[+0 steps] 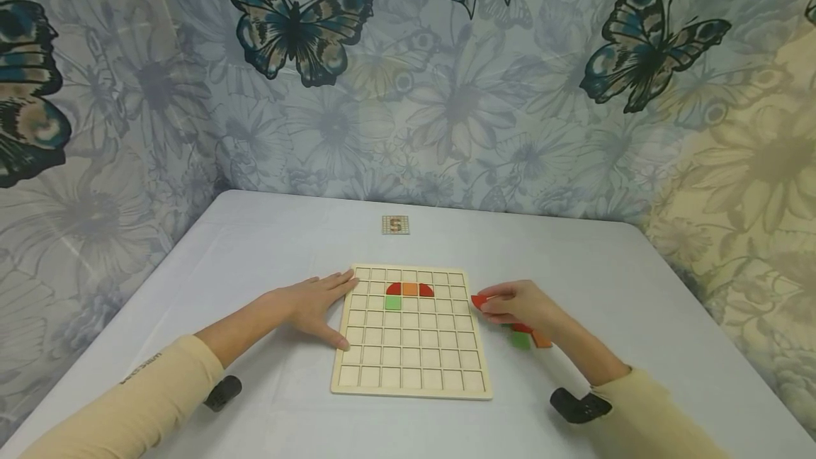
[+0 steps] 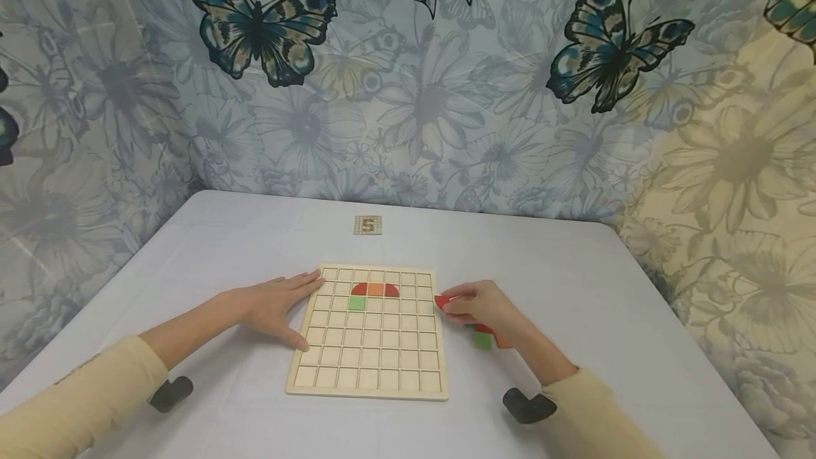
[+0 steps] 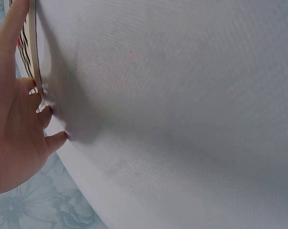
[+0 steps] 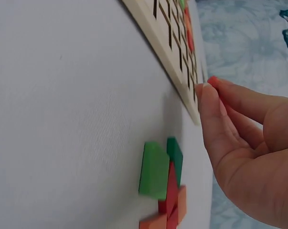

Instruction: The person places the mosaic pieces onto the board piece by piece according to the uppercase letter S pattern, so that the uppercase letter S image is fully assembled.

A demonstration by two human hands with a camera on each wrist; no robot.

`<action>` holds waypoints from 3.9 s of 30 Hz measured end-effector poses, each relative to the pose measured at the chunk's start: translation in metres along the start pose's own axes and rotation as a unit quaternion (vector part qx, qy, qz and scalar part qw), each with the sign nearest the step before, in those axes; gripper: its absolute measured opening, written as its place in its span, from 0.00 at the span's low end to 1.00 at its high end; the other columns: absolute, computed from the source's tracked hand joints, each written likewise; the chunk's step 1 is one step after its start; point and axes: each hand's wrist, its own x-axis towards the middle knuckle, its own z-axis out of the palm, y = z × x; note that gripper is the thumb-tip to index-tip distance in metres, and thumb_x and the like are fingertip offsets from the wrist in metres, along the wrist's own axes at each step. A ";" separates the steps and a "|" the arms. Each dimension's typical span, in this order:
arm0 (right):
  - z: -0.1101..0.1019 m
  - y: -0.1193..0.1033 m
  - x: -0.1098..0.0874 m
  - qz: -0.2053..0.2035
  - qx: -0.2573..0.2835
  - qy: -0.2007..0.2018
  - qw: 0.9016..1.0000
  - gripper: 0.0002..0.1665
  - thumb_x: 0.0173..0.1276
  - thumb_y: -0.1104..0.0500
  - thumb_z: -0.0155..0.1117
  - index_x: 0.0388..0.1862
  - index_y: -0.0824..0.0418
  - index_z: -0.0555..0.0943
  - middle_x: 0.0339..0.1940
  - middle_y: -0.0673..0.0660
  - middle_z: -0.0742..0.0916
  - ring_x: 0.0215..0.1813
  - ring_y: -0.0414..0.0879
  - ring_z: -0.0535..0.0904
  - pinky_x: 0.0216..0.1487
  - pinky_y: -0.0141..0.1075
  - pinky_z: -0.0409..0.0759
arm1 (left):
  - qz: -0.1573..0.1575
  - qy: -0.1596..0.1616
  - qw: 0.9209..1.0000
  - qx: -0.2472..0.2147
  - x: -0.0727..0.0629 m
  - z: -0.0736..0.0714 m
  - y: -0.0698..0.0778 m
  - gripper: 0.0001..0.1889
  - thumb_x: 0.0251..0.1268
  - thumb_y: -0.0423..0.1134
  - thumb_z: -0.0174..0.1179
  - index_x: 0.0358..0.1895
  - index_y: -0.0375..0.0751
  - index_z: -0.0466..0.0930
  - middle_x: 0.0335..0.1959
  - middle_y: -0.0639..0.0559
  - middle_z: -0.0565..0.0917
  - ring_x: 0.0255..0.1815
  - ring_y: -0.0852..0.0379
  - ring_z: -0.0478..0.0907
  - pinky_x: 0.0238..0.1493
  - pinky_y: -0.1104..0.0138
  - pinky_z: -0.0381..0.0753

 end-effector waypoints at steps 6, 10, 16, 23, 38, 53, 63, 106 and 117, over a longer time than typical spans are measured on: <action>0.017 -0.008 0.001 -0.005 -0.019 -0.014 1.000 0.24 0.59 0.59 0.72 0.53 0.67 0.80 0.41 0.57 0.86 0.38 0.47 0.85 0.42 0.36 0.81 | -0.004 0.001 1.000 0.001 0.001 0.001 0.000 0.62 0.43 0.76 0.60 0.77 0.43 0.44 0.77 0.49 0.42 0.76 0.49 0.42 0.70 0.49 0.47; 0.028 -0.013 0.002 -0.005 -0.012 -0.021 1.000 0.22 0.58 0.62 0.72 0.51 0.68 0.81 0.40 0.57 0.87 0.37 0.47 0.85 0.41 0.37 0.82 | -0.005 0.002 1.000 0.006 0.002 0.002 -0.001 0.63 0.43 0.76 0.60 0.77 0.44 0.43 0.77 0.49 0.42 0.76 0.50 0.42 0.70 0.50 0.46; 0.042 -0.018 0.004 -0.008 0.007 -0.036 0.999 0.19 0.58 0.65 0.71 0.49 0.68 0.82 0.39 0.57 0.86 0.37 0.46 0.84 0.41 0.37 0.82 | -0.006 0.002 1.000 0.008 0.002 0.002 -0.001 0.62 0.43 0.76 0.59 0.77 0.44 0.43 0.77 0.49 0.42 0.76 0.50 0.41 0.70 0.50 0.46; 0.054 -0.022 0.003 -0.021 0.029 -0.065 0.997 0.19 0.58 0.66 0.71 0.49 0.70 0.81 0.37 0.58 0.86 0.36 0.46 0.84 0.41 0.37 0.82 | -0.009 -0.001 1.000 0.007 0.002 0.002 -0.001 0.63 0.43 0.76 0.59 0.77 0.44 0.43 0.77 0.49 0.42 0.76 0.50 0.41 0.70 0.50 0.46; 0.085 -0.033 0.007 -0.031 0.043 -0.098 0.994 0.17 0.60 0.68 0.69 0.48 0.72 0.82 0.37 0.60 0.85 0.34 0.47 0.85 0.38 0.38 0.83 | -0.003 0.001 1.000 0.006 0.003 0.002 -0.002 0.63 0.42 0.76 0.60 0.77 0.44 0.43 0.77 0.49 0.42 0.76 0.49 0.42 0.70 0.50 0.46; 0.110 -0.047 0.007 -0.021 0.022 -0.091 0.995 0.14 0.58 0.69 0.69 0.45 0.70 0.83 0.38 0.60 0.85 0.31 0.45 0.85 0.36 0.35 0.83 | -0.003 -0.004 1.000 0.004 0.002 0.001 0.000 0.62 0.43 0.75 0.60 0.77 0.44 0.43 0.77 0.48 0.42 0.76 0.48 0.42 0.70 0.49 0.46; 0.120 -0.050 0.009 -0.013 0.005 -0.052 0.999 0.11 0.56 0.68 0.72 0.39 0.68 0.84 0.34 0.59 0.85 0.26 0.43 0.84 0.33 0.33 0.82 | -0.007 -0.005 1.000 0.005 0.002 0.000 0.001 0.62 0.43 0.75 0.60 0.77 0.44 0.43 0.77 0.48 0.42 0.76 0.48 0.42 0.70 0.49 0.46; 0.127 -0.056 -0.001 -0.137 -0.209 0.012 0.968 0.12 0.49 0.64 0.78 0.34 0.61 0.86 0.24 0.49 0.82 0.25 0.41 0.76 0.27 0.32 0.74 | -0.011 -0.002 1.000 0.005 0.002 0.001 0.003 0.62 0.43 0.75 0.61 0.77 0.44 0.43 0.77 0.48 0.43 0.75 0.47 0.43 0.70 0.49 0.47; 0.125 -0.054 0.001 -0.141 -0.224 0.011 0.964 0.11 0.51 0.64 0.77 0.34 0.60 0.86 0.24 0.49 0.81 0.27 0.42 0.74 0.26 0.32 0.72 | -0.007 0.003 1.000 0.012 0.002 0.001 0.002 0.62 0.43 0.76 0.60 0.77 0.43 0.44 0.77 0.47 0.43 0.75 0.48 0.44 0.70 0.49 0.48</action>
